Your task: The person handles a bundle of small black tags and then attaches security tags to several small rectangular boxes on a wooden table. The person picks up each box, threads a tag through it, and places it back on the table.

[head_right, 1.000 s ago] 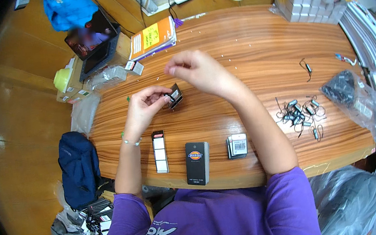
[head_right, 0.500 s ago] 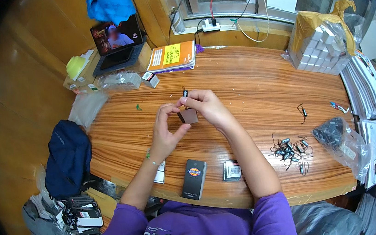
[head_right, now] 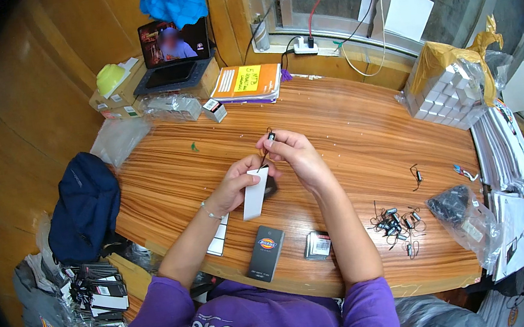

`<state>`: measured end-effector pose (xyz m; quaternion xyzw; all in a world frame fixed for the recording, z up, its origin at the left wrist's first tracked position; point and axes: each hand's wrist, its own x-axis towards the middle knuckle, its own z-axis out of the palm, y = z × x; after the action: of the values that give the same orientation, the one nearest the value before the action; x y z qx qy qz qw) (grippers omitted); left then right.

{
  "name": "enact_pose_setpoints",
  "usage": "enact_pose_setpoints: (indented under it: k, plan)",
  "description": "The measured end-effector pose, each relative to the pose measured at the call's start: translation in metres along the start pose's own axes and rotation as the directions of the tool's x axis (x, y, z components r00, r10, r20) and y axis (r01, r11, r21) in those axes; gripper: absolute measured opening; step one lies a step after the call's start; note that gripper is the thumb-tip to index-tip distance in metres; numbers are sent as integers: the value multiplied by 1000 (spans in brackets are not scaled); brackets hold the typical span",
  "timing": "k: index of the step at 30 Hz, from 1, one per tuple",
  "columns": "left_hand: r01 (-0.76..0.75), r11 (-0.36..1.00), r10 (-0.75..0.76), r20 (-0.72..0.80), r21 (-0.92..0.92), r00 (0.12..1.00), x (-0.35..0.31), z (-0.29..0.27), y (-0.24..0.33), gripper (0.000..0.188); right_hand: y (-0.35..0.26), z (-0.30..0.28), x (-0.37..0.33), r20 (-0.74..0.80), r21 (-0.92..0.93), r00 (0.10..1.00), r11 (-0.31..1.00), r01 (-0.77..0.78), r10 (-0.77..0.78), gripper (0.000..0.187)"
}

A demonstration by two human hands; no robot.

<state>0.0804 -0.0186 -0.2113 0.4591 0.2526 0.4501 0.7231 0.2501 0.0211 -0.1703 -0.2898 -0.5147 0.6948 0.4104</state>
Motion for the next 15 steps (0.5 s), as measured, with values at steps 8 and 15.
enact_pose_setpoints:
  k: [8, 15]
  plan:
    - [37, 925, -8, -78, 378, 997, 16, -18, -9, 32, -3, -31, 5, -171, 17, 981, 996, 92, -87, 15]
    - [-15, 527, 237, -130, 850, 963, 19, -26, -23, 46, 0, -28, 6, -235, 15, 970, 998, 69, -64, 15]
